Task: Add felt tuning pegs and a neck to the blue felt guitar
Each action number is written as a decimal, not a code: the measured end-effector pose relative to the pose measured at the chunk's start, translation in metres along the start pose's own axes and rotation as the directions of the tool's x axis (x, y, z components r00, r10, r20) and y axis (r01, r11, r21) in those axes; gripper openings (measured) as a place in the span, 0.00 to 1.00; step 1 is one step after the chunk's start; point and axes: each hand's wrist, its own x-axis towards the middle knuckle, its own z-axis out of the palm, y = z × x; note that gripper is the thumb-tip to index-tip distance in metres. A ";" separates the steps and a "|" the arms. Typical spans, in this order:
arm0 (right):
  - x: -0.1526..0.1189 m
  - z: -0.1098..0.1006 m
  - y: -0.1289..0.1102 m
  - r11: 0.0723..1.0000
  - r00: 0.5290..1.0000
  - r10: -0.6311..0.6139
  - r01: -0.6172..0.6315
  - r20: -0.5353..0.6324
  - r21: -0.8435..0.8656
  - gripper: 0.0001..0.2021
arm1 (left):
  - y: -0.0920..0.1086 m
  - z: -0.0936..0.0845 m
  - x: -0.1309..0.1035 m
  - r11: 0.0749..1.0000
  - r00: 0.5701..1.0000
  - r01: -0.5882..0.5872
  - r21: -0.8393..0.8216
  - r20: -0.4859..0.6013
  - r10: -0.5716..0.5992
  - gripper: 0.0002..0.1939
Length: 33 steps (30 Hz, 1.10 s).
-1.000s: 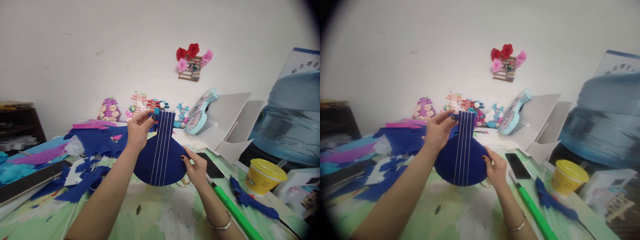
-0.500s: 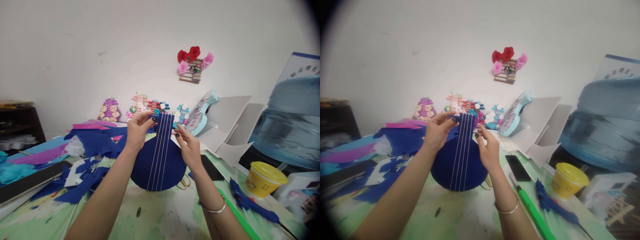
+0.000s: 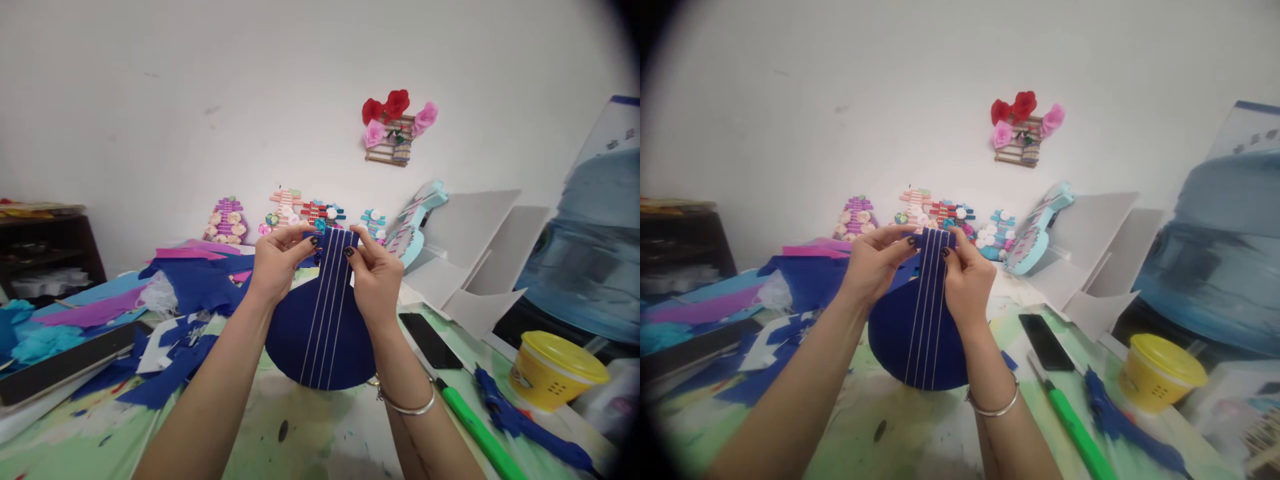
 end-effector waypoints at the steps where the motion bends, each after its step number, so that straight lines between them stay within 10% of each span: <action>1: 0.000 0.000 0.001 1.000 1.000 -0.003 0.003 -0.002 0.004 0.18 | 0.001 0.000 0.000 1.000 1.000 0.004 -0.002 0.005 -0.004 0.12; 33: 0.001 0.001 0.003 0.997 1.000 -0.022 0.023 -0.013 0.074 0.18 | 0.008 -0.008 0.001 0.997 0.998 0.006 0.083 0.066 -0.012 0.11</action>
